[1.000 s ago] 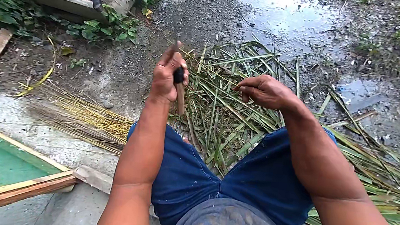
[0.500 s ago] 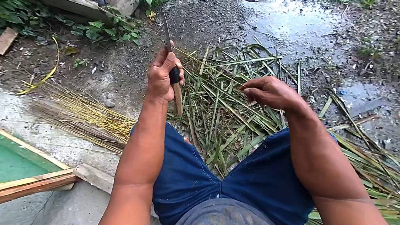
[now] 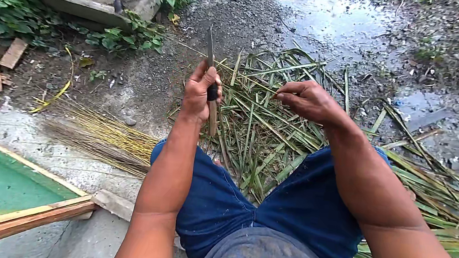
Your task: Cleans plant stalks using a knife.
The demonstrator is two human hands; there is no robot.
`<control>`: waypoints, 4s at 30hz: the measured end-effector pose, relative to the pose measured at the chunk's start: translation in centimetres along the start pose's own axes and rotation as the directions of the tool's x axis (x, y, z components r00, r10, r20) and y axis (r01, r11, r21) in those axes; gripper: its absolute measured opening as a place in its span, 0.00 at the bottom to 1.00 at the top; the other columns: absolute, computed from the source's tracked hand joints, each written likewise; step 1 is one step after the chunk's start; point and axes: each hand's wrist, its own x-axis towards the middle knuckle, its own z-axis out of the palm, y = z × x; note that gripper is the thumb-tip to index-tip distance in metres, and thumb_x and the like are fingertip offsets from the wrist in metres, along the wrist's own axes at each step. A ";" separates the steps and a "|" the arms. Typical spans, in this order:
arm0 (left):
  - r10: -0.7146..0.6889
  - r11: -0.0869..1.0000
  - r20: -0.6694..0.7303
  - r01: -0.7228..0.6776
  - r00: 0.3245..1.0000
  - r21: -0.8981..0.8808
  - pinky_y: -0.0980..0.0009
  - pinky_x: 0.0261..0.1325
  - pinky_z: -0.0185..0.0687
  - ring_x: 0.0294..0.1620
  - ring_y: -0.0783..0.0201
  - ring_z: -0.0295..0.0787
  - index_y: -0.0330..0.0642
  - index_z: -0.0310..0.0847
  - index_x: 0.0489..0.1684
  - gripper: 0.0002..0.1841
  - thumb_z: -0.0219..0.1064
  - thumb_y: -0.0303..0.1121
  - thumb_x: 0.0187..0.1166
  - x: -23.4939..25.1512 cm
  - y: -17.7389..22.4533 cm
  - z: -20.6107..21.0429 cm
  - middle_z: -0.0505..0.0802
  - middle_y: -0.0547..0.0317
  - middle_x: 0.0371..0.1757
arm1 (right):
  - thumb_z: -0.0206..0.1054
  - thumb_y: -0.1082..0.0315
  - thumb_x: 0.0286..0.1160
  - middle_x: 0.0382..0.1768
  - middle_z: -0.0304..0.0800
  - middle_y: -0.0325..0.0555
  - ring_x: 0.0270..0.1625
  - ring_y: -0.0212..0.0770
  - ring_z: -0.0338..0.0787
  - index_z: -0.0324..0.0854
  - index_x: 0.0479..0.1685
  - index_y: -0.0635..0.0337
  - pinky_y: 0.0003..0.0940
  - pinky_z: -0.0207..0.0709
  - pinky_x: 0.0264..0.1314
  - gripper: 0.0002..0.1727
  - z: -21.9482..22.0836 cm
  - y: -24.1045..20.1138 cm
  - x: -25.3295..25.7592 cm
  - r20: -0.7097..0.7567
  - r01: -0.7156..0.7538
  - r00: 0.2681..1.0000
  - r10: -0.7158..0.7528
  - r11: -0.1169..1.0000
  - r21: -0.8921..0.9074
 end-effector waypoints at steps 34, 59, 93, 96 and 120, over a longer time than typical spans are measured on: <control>-0.006 0.996 0.061 0.000 0.998 0.094 0.75 0.22 0.82 0.20 0.70 0.81 0.44 0.63 0.84 0.24 0.55 0.32 0.89 -0.6 -1.9 4.6 0.84 0.64 0.29 | 0.57 0.63 0.89 0.27 0.87 0.35 0.28 0.27 0.81 0.91 0.46 0.57 0.32 0.78 0.39 0.15 0.6 -0.1 1.0 -0.031 -0.012 0.999 0.011 1.000 -0.015; -0.037 0.994 0.125 0.024 0.991 0.103 0.76 0.23 0.82 0.21 0.71 0.82 0.42 0.65 0.82 0.24 0.58 0.30 0.87 -1.1 -2.2 5.3 0.86 0.64 0.29 | 0.57 0.64 0.89 0.27 0.88 0.38 0.29 0.31 0.84 0.91 0.46 0.58 0.37 0.79 0.43 0.15 0.3 -0.5 0.0 -0.021 0.017 1.000 -0.019 0.994 -0.110; -0.051 0.999 0.059 0.051 0.997 -0.007 0.75 0.22 0.83 0.21 0.71 0.82 0.50 0.69 0.78 0.19 0.50 0.36 0.92 0.3 -1.3 3.4 0.85 0.67 0.27 | 0.58 0.63 0.88 0.30 0.92 0.38 0.32 0.32 0.88 0.92 0.47 0.55 0.41 0.80 0.45 0.15 -0.8 0.3 -1.1 -0.050 -0.009 0.999 0.001 0.986 -0.168; -0.004 1.000 -0.008 0.004 1.000 -0.007 0.75 0.22 0.83 0.20 0.70 0.83 0.50 0.69 0.79 0.19 0.52 0.37 0.93 0.8 -0.7 2.9 0.85 0.66 0.28 | 0.57 0.64 0.88 0.28 0.91 0.37 0.29 0.31 0.85 0.92 0.47 0.55 0.39 0.80 0.41 0.15 -0.7 0.4 -0.9 0.024 -0.026 0.999 0.029 0.992 -0.119; 0.051 0.999 -0.018 -0.050 0.999 0.016 0.75 0.22 0.84 0.20 0.70 0.83 0.50 0.68 0.80 0.19 0.53 0.36 0.92 1.6 -0.4 2.6 0.86 0.67 0.28 | 0.54 0.67 0.91 0.23 0.85 0.35 0.25 0.29 0.81 0.90 0.48 0.60 0.32 0.79 0.38 0.16 -0.9 -0.1 -0.9 0.048 0.034 0.998 -0.030 0.997 -0.072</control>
